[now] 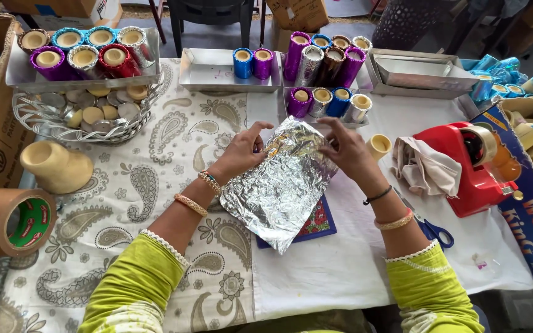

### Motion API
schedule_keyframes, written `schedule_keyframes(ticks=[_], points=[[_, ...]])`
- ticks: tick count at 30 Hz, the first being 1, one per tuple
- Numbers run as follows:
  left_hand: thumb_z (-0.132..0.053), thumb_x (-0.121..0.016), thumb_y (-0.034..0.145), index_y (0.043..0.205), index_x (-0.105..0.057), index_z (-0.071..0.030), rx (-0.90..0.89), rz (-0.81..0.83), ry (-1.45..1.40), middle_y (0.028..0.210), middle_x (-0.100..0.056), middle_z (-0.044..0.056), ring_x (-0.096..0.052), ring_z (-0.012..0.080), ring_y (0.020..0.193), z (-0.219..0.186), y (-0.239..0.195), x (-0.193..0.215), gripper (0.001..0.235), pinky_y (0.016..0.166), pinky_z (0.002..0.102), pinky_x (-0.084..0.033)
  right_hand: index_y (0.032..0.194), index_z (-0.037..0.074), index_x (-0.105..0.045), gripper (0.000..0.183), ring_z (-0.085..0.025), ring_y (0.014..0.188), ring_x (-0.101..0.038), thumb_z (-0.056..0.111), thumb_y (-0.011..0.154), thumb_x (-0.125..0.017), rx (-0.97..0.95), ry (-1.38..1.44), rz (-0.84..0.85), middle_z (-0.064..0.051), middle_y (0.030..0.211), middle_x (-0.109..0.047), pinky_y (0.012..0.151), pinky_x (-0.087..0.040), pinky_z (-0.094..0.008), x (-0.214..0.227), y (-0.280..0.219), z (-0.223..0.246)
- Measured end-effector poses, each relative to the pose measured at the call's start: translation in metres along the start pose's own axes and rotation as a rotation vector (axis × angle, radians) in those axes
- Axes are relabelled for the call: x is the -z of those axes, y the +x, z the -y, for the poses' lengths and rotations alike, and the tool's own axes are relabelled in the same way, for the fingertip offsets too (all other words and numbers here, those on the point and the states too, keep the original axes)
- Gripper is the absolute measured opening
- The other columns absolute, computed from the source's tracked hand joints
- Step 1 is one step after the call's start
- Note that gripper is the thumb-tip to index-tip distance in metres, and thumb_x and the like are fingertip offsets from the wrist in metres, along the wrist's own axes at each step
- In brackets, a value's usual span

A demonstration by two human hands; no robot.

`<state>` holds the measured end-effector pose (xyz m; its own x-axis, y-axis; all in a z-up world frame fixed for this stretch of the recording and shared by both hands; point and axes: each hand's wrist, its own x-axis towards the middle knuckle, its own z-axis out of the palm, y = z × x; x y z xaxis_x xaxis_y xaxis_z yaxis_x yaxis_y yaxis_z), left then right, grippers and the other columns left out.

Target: The person wraps a small, beige cylindrical candle with a sheet of purple metallic foil. They roll the foil around the candle, fold the edges, and secure the wrapping with a piece of clear tape. The finished item is placed on a metal tray with other wrapped candles.

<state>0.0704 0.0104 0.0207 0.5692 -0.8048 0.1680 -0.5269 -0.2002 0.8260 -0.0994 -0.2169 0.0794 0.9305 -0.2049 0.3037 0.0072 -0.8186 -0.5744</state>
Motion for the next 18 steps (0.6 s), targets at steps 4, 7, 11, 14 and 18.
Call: schedule_keyframes(ticks=[4, 7, 11, 14, 18], points=[[-0.009, -0.076, 0.087, 0.116, -0.070, -0.010, 0.028, -0.038, -0.147, 0.074, -0.061, -0.001, -0.058, 0.0092, 0.065, 0.017, 0.003, -0.003, 0.030, 0.058, 0.029, -0.050, 0.134, 0.013, -0.060, 0.045, -0.019, 0.093, -0.075, 0.007, 0.094, -0.079, 0.161, 0.034, -0.190, -0.007, 0.101, -0.074, 0.082, -0.063, -0.031, 0.000, -0.010, 0.021], [-0.012, -0.080, 0.090, 0.094, -0.071, -0.005, -0.109, -0.163, -0.158, 0.079, -0.067, -0.003, -0.059, 0.0068, 0.071, 0.049, 0.012, -0.005, 0.012, 0.063, 0.028, -0.052, 0.133, 0.018, -0.059, 0.050, -0.021, 0.100, -0.075, 0.004, 0.092, -0.082, 0.465, 0.014, -0.315, -0.009, 0.107, -0.075, 0.086, -0.062, -0.033, 0.006, -0.014, 0.049], [-0.009, -0.082, 0.089, 0.093, -0.067, -0.001, -0.080, -0.208, -0.302, 0.081, -0.064, 0.001, -0.057, 0.0075, 0.075, 0.059, 0.011, 0.006, 0.018, 0.066, 0.027, -0.051, 0.139, 0.014, -0.044, 0.081, -0.036, 0.107, -0.064, 0.016, 0.069, -0.085, 0.652, -0.144, -0.336, -0.019, 0.119, -0.062, 0.092, -0.056, -0.040, 0.011, -0.007, 0.083], [-0.005, -0.079, 0.085, 0.096, -0.069, -0.003, -0.192, -0.226, -0.270, 0.087, -0.066, -0.001, -0.061, 0.0074, 0.080, 0.044, 0.008, 0.015, 0.014, 0.070, 0.026, -0.056, 0.147, 0.012, -0.039, 0.090, -0.032, 0.106, -0.061, 0.014, 0.071, -0.086, 0.487, -0.042, -0.346, -0.017, 0.122, -0.056, 0.092, -0.055, -0.038, -0.018, -0.004, 0.020], [-0.002, -0.072, 0.085, 0.101, -0.069, -0.005, 0.005, -0.055, -0.488, 0.087, -0.071, -0.004, -0.067, 0.0081, 0.077, 0.027, 0.002, 0.022, 0.017, 0.067, 0.027, -0.062, 0.154, 0.014, -0.037, 0.082, -0.009, 0.092, -0.063, 0.008, 0.087, -0.084, 0.077, 0.460, -0.251, -0.003, 0.110, -0.059, 0.082, -0.057, -0.024, -0.041, 0.000, -0.034]])
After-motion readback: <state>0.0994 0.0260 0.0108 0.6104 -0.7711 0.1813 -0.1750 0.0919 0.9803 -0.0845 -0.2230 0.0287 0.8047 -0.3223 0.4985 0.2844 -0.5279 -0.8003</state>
